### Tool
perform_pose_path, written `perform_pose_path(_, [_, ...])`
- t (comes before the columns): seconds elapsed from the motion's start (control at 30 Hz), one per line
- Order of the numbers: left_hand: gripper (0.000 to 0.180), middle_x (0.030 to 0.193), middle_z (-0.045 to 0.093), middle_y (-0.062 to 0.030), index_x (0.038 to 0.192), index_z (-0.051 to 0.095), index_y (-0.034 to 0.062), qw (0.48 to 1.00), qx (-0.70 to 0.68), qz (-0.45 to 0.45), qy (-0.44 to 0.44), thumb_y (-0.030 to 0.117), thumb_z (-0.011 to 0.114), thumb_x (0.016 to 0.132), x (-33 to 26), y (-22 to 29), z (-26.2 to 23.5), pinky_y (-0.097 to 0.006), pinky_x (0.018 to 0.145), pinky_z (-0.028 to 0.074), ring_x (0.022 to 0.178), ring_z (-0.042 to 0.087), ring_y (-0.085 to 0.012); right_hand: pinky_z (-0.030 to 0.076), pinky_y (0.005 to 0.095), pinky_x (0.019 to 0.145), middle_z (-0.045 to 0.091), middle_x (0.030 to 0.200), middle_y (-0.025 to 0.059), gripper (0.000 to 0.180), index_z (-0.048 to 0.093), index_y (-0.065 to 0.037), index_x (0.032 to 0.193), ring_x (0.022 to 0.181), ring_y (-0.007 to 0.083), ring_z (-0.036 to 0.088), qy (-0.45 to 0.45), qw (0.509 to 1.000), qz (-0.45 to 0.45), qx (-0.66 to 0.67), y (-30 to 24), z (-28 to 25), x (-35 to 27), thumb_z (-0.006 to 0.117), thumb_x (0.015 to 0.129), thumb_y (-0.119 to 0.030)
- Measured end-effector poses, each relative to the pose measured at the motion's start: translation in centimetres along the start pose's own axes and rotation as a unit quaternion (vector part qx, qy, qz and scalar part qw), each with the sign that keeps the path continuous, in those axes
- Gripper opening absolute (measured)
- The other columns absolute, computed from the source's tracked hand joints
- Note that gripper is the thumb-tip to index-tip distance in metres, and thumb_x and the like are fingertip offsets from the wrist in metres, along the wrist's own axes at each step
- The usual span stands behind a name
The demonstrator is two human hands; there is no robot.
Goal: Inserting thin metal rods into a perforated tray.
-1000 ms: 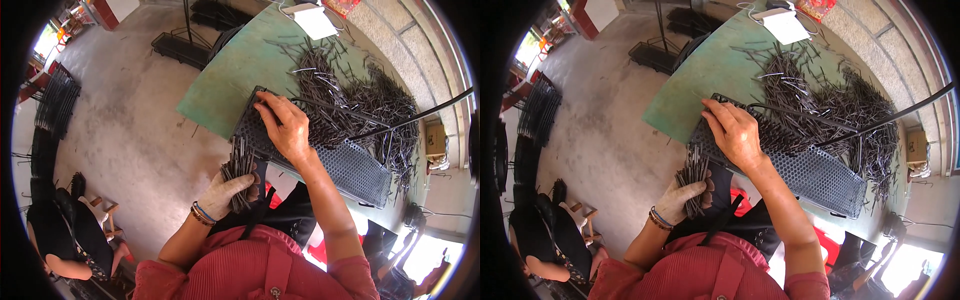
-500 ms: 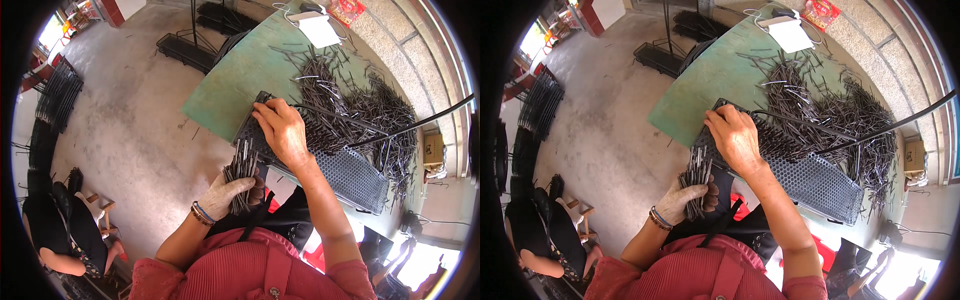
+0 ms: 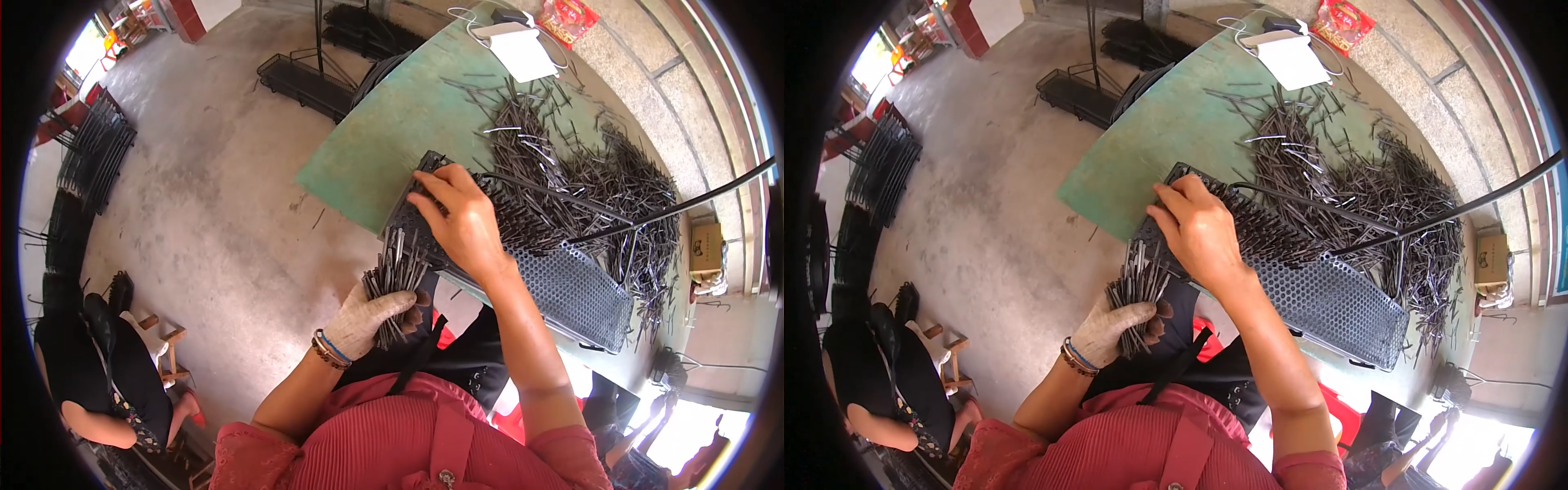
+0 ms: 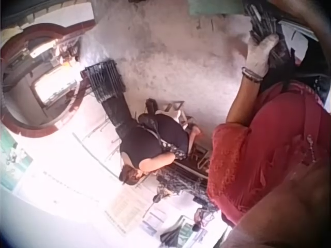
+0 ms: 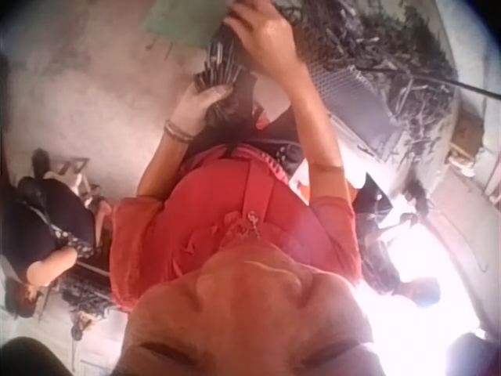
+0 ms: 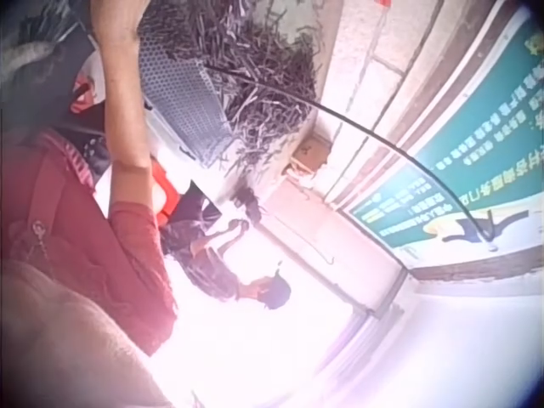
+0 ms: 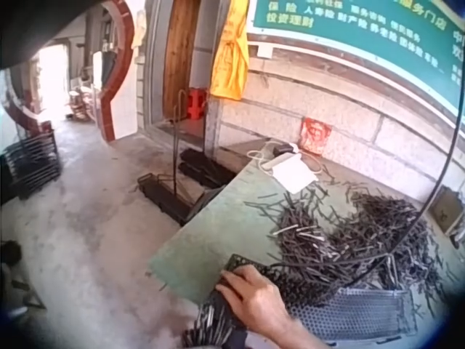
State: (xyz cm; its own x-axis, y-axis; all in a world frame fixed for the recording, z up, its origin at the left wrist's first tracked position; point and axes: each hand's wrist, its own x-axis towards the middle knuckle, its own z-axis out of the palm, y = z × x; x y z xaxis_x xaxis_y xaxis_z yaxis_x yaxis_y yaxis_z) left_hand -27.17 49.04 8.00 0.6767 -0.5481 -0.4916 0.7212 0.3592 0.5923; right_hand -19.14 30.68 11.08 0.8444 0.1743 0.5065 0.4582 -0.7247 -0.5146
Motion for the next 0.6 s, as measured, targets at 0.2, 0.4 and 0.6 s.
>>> perform_pose_path(0.2, [0.030,0.093,0.068,-0.0091,0.108,0.061,0.0015,0.999,-0.017,0.007,-0.047,0.017,0.071,0.085,0.2,0.5,0.6,-0.031,0.065,0.057,0.074,0.066,-0.0147,0.045,0.0275,0.063,0.065,0.087,0.0087,0.030,0.072,0.001,0.102,0.071,0.0134,0.056,-0.163,0.937,0.220,0.216,-1.3,-2.8,-1.1,0.071,0.090,-0.027])
perform_pose_path(0.4, [0.031,0.098,0.068,-0.0110,0.111,0.059,0.0011,0.997,0.046,0.020,-0.058,0.014,0.071,0.085,0.9,0.5,1.3,-0.030,0.064,0.056,0.073,0.066,-0.0148,0.046,0.0252,0.073,0.068,0.087,0.0062,0.025,0.072,0.006,0.098,0.081,0.0096,0.058,-0.176,0.872,0.316,0.331,-0.6,-3.1,-2.1,0.072,0.089,-0.018])
perform_pose_path(0.6, [0.033,0.100,0.068,-0.0128,0.114,0.057,0.0001,0.996,0.026,0.013,-0.083,0.012,0.070,0.086,1.3,-0.2,1.0,-0.029,0.062,0.054,0.073,0.065,-0.0149,0.049,0.0239,0.068,0.070,0.083,0.0048,0.021,0.074,0.003,0.098,0.074,0.0087,0.060,-0.038,0.867,0.357,0.345,-0.2,-3.5,-2.5,0.071,0.091,-0.017])
